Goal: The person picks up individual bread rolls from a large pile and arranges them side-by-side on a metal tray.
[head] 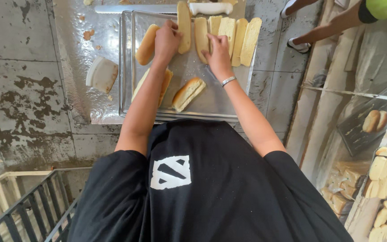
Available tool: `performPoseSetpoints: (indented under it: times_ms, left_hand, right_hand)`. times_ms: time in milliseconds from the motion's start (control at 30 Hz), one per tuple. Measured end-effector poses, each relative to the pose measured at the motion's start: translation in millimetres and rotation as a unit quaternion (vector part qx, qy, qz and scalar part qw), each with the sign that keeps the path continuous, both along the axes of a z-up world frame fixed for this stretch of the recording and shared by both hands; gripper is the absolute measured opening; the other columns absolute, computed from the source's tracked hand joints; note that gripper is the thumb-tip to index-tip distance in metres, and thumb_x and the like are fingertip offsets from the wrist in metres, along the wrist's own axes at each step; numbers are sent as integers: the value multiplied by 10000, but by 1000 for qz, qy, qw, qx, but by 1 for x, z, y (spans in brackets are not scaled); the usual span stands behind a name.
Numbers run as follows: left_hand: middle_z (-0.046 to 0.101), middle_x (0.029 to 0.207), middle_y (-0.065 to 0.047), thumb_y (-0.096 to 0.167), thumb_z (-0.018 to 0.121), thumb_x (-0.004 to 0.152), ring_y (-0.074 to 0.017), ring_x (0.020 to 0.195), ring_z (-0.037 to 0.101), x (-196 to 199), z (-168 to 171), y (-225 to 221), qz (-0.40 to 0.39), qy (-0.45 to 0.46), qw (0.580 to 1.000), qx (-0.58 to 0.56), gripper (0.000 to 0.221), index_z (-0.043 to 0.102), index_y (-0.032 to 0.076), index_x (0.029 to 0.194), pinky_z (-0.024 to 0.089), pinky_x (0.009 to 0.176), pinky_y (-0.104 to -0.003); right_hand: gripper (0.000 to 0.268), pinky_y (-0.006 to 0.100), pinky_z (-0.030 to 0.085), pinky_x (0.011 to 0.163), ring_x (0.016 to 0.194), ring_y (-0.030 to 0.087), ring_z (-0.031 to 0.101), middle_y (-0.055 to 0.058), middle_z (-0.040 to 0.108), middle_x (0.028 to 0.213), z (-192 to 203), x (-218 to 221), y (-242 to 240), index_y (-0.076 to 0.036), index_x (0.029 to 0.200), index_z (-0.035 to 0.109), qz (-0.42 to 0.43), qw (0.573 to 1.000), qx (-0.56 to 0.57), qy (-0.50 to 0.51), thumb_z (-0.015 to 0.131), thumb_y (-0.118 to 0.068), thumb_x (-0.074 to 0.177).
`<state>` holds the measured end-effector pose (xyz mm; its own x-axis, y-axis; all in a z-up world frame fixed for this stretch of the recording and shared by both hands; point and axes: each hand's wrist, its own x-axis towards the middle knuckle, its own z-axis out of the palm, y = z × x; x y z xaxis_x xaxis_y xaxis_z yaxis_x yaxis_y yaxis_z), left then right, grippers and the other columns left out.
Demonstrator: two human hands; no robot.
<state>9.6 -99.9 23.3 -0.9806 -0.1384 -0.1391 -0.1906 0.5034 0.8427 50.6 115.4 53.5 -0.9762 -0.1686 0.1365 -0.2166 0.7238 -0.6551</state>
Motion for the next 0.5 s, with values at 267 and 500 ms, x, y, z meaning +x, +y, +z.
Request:
performPoseSetpoints:
  times_ms: [267, 500]
  left_hand:
    - [719, 1068, -222, 191, 808, 851, -418, 1001, 679, 14, 17, 20, -49, -31, 992, -112, 294, 688, 43, 1075, 547, 855, -469]
    - [582, 1312, -213, 261, 877, 610, -438, 1205, 550, 39, 81, -61, -46, -22, 931, -360, 752, 573, 120, 1282, 481, 938, -518]
  right_hand:
    - [545, 420, 496, 983, 1099, 353, 562, 173, 507, 1190, -17, 5, -2, -48, 1364, 568, -16, 999, 30, -22, 785, -49, 864]
    - [468, 429, 491, 1014, 1144, 347, 552, 166, 534, 1201, -11, 57, -15, -71, 1340, 593, -54, 998, 23, 25, 794, -192, 935]
